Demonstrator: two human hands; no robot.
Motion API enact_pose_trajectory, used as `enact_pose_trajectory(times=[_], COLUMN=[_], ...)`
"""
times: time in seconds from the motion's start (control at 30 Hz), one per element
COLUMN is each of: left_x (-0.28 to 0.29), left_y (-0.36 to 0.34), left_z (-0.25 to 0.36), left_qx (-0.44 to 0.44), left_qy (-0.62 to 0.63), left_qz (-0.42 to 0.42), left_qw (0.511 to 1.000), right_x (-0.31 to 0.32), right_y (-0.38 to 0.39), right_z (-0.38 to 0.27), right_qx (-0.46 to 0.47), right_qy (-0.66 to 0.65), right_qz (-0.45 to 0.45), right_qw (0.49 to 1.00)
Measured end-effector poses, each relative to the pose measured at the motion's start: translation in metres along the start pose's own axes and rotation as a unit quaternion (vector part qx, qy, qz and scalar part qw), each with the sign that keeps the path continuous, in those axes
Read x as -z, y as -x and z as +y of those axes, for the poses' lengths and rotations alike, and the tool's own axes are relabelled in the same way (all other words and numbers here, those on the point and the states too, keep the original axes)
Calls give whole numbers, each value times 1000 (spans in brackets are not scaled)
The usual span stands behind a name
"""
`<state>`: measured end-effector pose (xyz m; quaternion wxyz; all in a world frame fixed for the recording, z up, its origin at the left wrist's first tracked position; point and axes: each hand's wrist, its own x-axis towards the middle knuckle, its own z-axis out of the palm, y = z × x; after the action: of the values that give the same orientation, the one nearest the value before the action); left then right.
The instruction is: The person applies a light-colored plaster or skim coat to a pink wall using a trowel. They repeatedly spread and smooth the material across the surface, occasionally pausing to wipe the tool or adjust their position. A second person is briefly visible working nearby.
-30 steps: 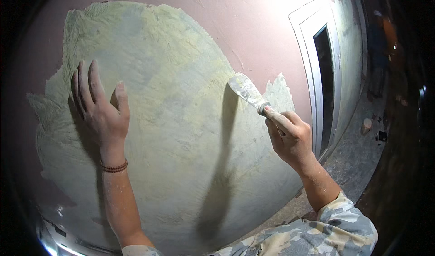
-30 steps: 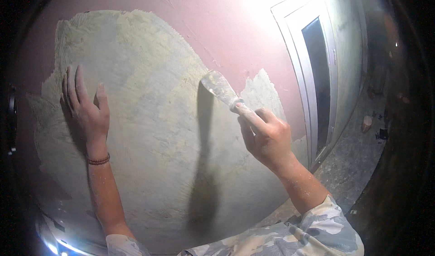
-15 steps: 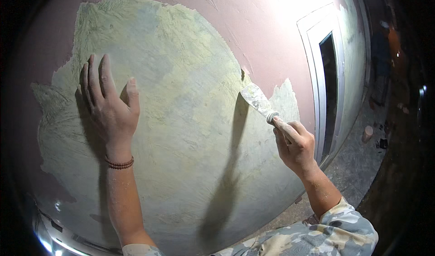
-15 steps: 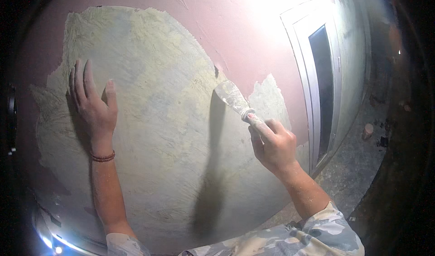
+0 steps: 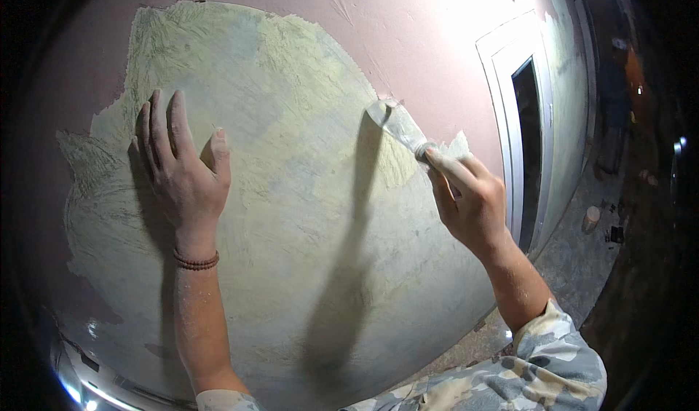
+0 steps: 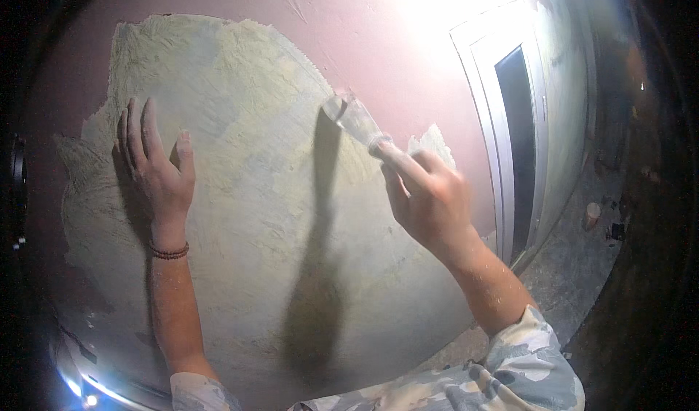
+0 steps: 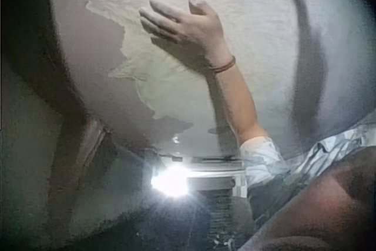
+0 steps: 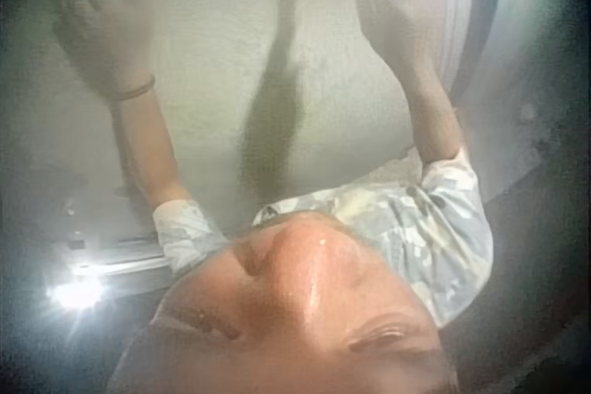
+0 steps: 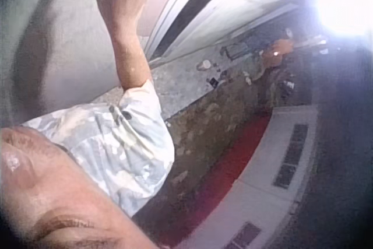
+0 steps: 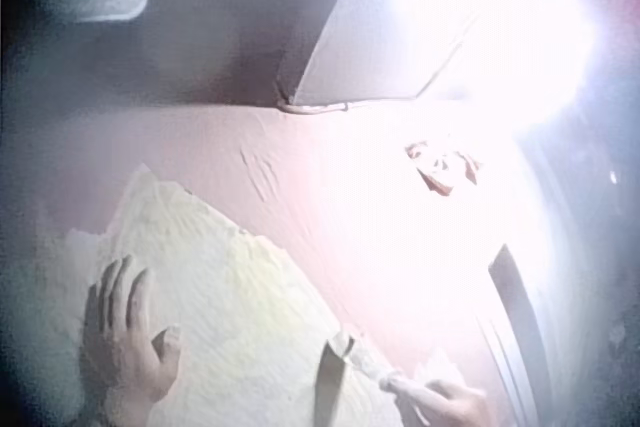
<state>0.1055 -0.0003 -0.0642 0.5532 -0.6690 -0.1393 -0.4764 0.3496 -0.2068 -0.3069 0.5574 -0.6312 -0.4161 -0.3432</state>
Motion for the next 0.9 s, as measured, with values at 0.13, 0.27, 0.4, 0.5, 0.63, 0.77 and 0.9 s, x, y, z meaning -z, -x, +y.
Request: enact_pose_trajectory(times=[0.13,0.27,0.4,0.5,0.63,0.77,0.9], left_x=[0,-1,-1,1,5,5,2], left_y=[1,2,0,0,1,1,0], left_z=[-1,-1,0,1,2,1,0], left_qx=[1,-1,-7,-12,-4,-11,-5], left_qy=[-10,-7,6,-4,-2,-6,-19], left_qz=[-5,-3,2,4,-4,-25,-9], left_qw=[1000,1000,1000,1000,1000,1000,1000], right_x=[5,7,4,7,12,10,8], right_y=[-8,-15,-24,-26,-33,-52,-59], right_z=[-3,-7,-3,-2,-5,-4,-3], right_qx=[25,64,50,49,111,80,97], right_qy=[-4,-32,22,6,-48,-16,-5], right_qz=[2,58,21,16,52,9,27], right_qw=[1000,996,998,999,991,997,995])
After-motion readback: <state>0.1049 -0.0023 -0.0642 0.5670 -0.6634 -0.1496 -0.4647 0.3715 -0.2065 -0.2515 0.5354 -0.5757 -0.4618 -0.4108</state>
